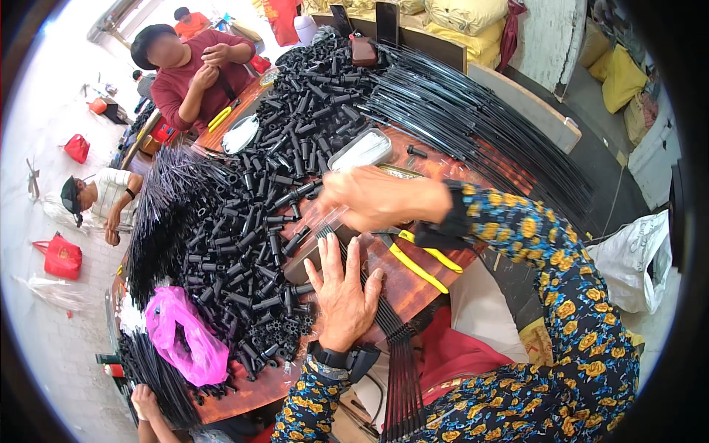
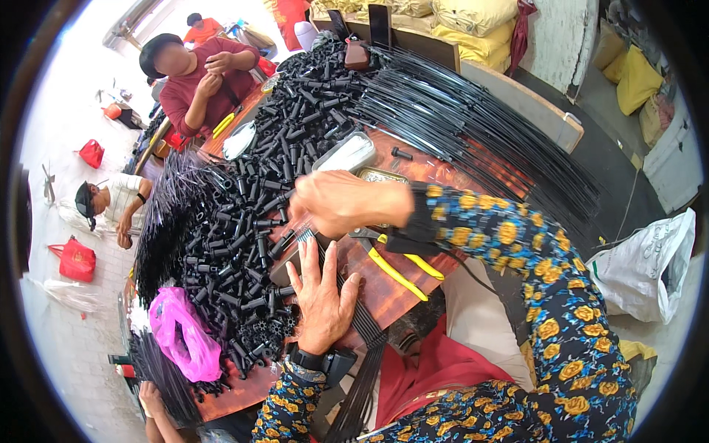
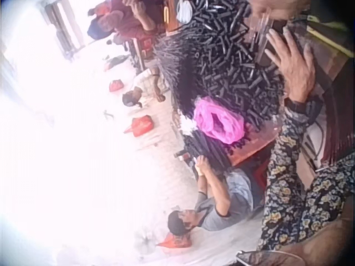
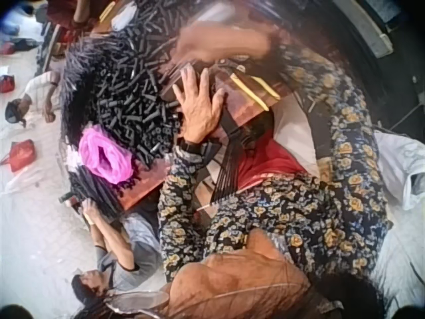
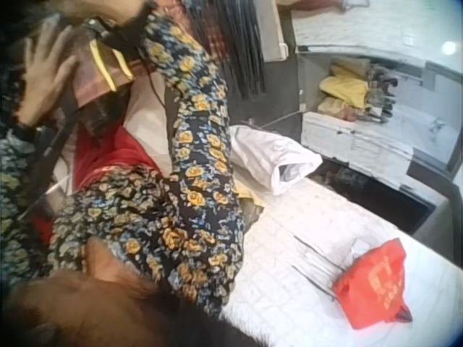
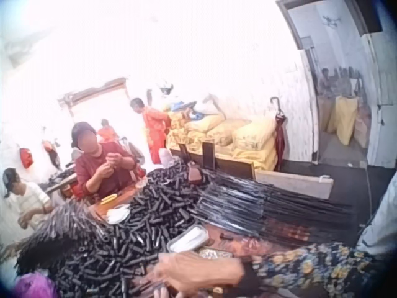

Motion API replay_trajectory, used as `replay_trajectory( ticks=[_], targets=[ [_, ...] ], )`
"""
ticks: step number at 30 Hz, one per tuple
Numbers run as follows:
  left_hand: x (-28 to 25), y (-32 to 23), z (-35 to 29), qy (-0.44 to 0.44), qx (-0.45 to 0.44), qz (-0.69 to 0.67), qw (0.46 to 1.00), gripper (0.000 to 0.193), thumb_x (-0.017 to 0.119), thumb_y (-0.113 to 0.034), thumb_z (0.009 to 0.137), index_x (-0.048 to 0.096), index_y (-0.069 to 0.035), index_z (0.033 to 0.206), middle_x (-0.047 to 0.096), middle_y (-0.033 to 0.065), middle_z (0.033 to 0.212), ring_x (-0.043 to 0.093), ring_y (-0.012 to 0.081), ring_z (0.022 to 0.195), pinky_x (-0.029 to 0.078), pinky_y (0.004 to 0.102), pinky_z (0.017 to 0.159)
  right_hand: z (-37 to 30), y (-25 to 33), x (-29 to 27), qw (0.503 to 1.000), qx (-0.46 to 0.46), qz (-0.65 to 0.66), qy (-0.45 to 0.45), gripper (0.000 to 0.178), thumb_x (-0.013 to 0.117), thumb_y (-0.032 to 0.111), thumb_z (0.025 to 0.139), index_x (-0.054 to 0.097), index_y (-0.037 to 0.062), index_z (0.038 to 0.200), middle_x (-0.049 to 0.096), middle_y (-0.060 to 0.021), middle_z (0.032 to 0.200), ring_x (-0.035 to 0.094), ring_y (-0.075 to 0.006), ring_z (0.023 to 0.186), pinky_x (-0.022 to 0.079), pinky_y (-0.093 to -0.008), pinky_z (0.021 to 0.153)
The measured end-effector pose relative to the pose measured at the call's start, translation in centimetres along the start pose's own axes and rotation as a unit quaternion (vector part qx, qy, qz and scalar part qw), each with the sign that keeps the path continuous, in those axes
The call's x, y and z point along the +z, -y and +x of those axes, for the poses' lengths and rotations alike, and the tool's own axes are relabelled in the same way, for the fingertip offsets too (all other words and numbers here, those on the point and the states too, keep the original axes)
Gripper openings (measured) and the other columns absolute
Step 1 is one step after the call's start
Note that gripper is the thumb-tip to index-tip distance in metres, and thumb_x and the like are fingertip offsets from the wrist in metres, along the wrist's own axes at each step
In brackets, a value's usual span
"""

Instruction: Assembling black umbrella ribs into plastic hubs using pliers in a workshop.

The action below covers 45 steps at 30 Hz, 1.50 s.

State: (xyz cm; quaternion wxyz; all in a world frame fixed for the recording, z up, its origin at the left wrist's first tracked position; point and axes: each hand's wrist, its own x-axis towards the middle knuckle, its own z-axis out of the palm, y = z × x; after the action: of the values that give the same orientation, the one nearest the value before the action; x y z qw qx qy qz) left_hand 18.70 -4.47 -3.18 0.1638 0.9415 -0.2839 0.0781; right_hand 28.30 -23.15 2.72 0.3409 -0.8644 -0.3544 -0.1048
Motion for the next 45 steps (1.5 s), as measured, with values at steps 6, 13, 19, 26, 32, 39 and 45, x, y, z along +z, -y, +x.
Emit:
replay_trajectory(
  ticks=[6, 13, 19, 26, 32, 39, 45],
  targets=[
    [0.0, 0.5, 0.0, -0.023, 0.020, 0.017, 0.999, 0.062, 0.059, -0.037, 0.090, 0.043, -0.007, 0.141, 0.027, 0.0258, 0.151, 0.021, 0.0398, 0.143, 0.009, 0.0596, 0.114, -8.3, 7.3, -1.6, 0.870, -0.143, 0.165, 0.443, 0.074, 0.078, 0.029, 0.070, 0.047, 0.0112, 0.135, 0.053, -0.0175, 0.107, 0.058, -0.0372, 0.099, 0.048, -0.0460, 0.081],
    [0.9, 1.0, 0.2, -0.041, 0.037, 0.030, 0.998, 0.056, 0.056, -0.038, 0.091, 0.046, -0.011, 0.140, 0.026, 0.0285, 0.151, 0.019, 0.0411, 0.144, 0.011, 0.0594, 0.114, -12.3, 8.5, 6.5, 0.969, -0.160, -0.003, 0.190, 0.037, 0.075, 0.029, 0.074, 0.060, 0.0040, 0.095, 0.053, -0.0119, 0.090, 0.062, -0.0281, 0.089, 0.050, -0.0436, 0.065],
    [0.9, 0.6, 0.7, -0.086, 0.060, -0.020, 0.994, 0.038, 0.054, -0.035, 0.094, 0.061, -0.022, 0.128, 0.025, 0.0265, 0.152, 0.019, 0.0416, 0.144, 0.011, 0.0586, 0.114, -12.1, 8.9, 6.1, 0.973, -0.174, 0.019, 0.151, 0.026, 0.069, 0.023, 0.079, 0.059, -0.0003, 0.076, 0.058, -0.0137, 0.080, 0.064, -0.0318, 0.069, 0.053, -0.0423, 0.062],
    [0.3, -0.2, 3.8, -0.218, 0.160, -0.164, 0.949, 0.035, 0.049, -0.040, 0.097, 0.066, -0.010, 0.105, 0.038, 0.0245, 0.145, 0.035, 0.0477, 0.134, 0.027, 0.0590, 0.109, -6.9, 10.3, -1.2, 0.979, -0.137, 0.115, 0.094, 0.050, 0.076, 0.034, 0.077, 0.056, -0.0080, 0.094, 0.060, -0.0259, 0.095, 0.061, -0.0387, 0.087, 0.050, -0.0416, 0.077],
    [-8.1, -2.3, 3.8, 0.012, -0.068, -0.571, 0.818, 0.028, 0.053, -0.024, 0.095, 0.058, 0.000, 0.109, 0.055, 0.0253, 0.128, 0.055, 0.0300, 0.116, 0.046, 0.0413, 0.094, -3.5, 13.4, -10.2, 0.952, -0.064, 0.274, 0.121, 0.033, 0.073, 0.033, 0.078, 0.067, 0.0015, 0.070, 0.061, -0.0031, 0.056, 0.056, -0.0132, 0.045, 0.044, -0.0273, 0.043],
    [-8.5, -7.4, -4.6, 0.182, -0.030, -0.737, 0.650, 0.102, 0.018, -0.082, 0.083, 0.040, 0.002, 0.137, 0.060, 0.0239, 0.122, 0.055, 0.0368, 0.120, 0.039, 0.0479, 0.106, -3.9, 15.3, -11.1, 0.940, -0.030, 0.314, 0.132, 0.038, 0.074, 0.042, 0.079, 0.075, 0.0042, 0.074, 0.058, -0.0020, 0.050, 0.048, -0.0084, 0.038, 0.034, -0.0240, 0.037],
    [-7.9, -11.3, -8.9, 0.132, -0.063, -0.691, 0.708, 0.048, 0.060, -0.027, 0.095, 0.048, 0.005, 0.130, 0.065, 0.0241, 0.114, 0.059, 0.0340, 0.115, 0.043, 0.0448, 0.102, -4.3, 14.3, -6.8, 0.921, -0.025, 0.335, 0.196, 0.036, 0.074, 0.038, 0.081, 0.072, 0.0030, 0.074, 0.059, 0.0000, 0.053, 0.047, -0.0072, 0.039, 0.032, -0.0220, 0.037]
  ],
)
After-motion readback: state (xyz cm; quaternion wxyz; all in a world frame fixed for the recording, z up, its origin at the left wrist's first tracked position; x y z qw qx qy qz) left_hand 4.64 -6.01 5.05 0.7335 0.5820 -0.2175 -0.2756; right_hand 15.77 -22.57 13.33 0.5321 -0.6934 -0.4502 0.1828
